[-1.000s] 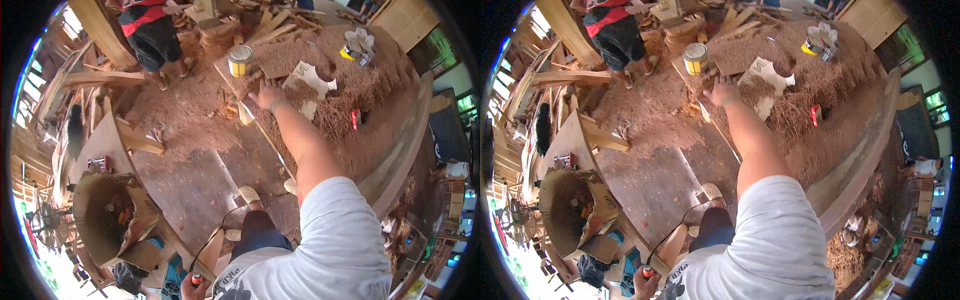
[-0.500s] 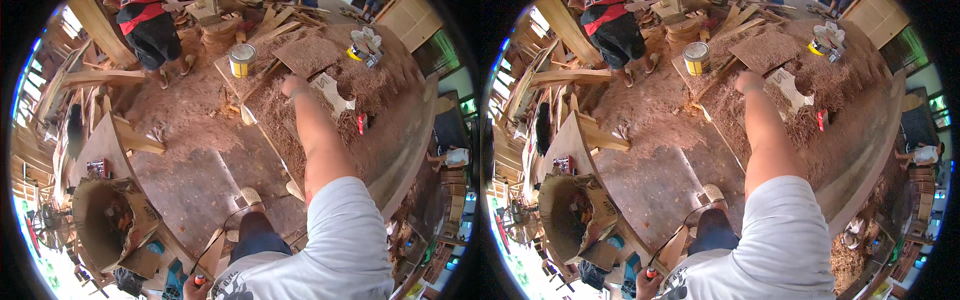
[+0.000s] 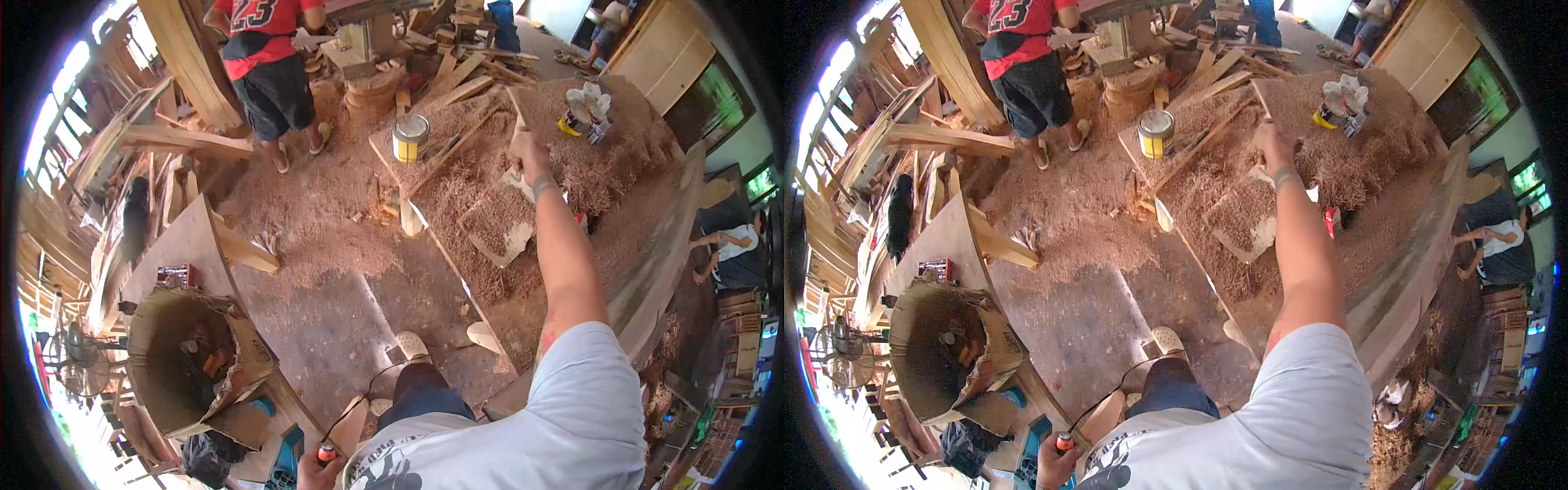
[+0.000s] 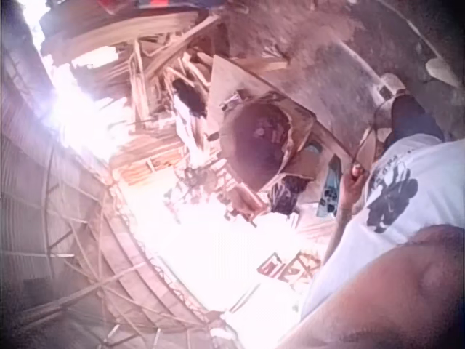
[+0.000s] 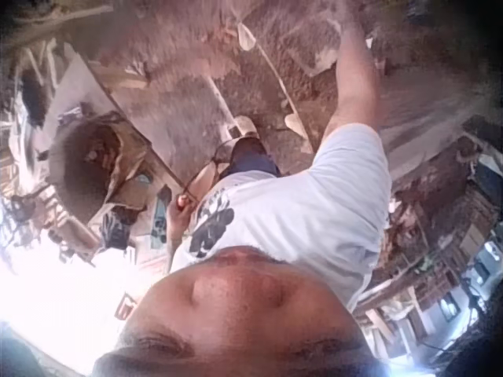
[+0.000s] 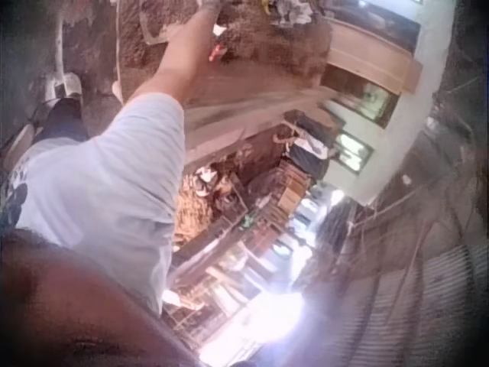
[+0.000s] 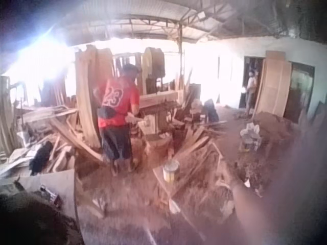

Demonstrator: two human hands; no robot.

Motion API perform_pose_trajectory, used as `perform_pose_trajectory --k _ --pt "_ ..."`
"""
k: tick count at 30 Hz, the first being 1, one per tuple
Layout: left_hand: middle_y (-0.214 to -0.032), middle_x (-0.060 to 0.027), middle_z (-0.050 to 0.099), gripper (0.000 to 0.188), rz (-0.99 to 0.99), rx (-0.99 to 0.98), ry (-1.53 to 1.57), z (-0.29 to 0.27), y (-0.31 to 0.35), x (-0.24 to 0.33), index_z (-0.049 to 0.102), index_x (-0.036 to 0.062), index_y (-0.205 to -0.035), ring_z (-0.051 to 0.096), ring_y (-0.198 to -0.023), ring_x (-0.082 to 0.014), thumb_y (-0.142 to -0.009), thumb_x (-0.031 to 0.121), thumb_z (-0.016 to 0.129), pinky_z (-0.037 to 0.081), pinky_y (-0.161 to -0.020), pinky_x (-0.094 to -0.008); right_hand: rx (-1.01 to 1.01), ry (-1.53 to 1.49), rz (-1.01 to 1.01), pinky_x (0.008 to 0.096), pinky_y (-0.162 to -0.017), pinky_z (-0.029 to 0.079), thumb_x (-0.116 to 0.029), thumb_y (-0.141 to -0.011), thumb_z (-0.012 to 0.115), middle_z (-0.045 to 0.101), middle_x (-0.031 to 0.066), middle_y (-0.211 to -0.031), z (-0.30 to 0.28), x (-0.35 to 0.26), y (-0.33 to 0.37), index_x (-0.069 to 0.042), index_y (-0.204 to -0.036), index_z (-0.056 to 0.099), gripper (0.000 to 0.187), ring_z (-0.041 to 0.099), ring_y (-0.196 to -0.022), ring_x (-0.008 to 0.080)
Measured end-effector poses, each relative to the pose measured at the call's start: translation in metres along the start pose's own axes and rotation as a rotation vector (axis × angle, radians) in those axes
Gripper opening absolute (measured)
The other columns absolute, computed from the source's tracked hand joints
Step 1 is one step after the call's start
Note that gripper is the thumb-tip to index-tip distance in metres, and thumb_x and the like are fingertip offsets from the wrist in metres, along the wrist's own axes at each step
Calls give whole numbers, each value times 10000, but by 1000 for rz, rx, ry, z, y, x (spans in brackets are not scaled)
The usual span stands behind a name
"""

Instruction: The person uses a screwdriver to loosen and remove screws from an electric planer, then removes the planer's casing to access the internal components.

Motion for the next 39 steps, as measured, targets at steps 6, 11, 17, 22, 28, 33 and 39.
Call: perform_pose_trajectory --k 6,11,17,22,28,33,39 --pt "-850 27 617 160 76 -28 80 -6 -4 -40 644 36 -988 554 -768 -88 -898 27 776 478 -689 -266 -291 -1106 134 482 -808 581 -438 -983 494 731 92 -1140 13 24 96 -110 -1336 654 508 686 -867 264" --pt "-825 23 610 196 120 27 -98 -17 13 -35 652 39 -925 539 -784 -93 -865 95 830 475 -706 -292 -153 -1022 409 594 -864 593 -369 -1034 523 703 153 -1205 56 71 147 -76 -1224 651 372 714 -1050 361" --pt "-777 -19 583 256 152 28 -192 -30 36 -37 632 44 -893 522 -753 -115 -849 168 852 476 -694 -317 -341 -1191 342 782 -1037 463 -306 -1045 572 684 216 -1291 79 62 110 -65 -1099 611 250 670 -1153 480" --pt "-778 -13 602 241 192 66 -173 -34 48 -40 639 45 -901 527 -748 -112 -857 164 844 473 -682 -320 -729 -1537 182 820 -1074 393 -320 -1053 587 684 234 -1328 96 -8 190 -127 -1263 672 298 582 -1315 513" --pt "-950 46 611 182 151 -32 214 -23 47 -76 646 38 -1066 561 -861 -87 -930 -15 754 492 -764 -254 -29 -1212 330 482 -795 606 -250 -994 717 684 106 -934 134 3 202 -84 -998 641 183 685 -851 278" --pt "-965 -13 682 220 132 -104 77 -28 38 -64 668 41 -1071 594 -892 -92 -907 87 807 503 -780 -286 -208 -1193 366 423 -692 589 -211 -998 706 583 58 -811 139 51 206 -102 -962 574 175 621 -720 227" --pt "-797 -60 699 201 277 259 -44 -80 46 -99 714 38 -1026 595 -795 -88 -884 161 785 549 -725 -330 -319 -402 149 414 -677 597 -236 -937 723 604 61 -777 195 84 306 -79 -1169 578 316 627 -673 227"
Point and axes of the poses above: each hand's wrist, its own y-axis away from the middle knuckle, its own z-axis out of the palm, x = y × z, the point moved 4 cm from there along -y, towards the middle knuckle
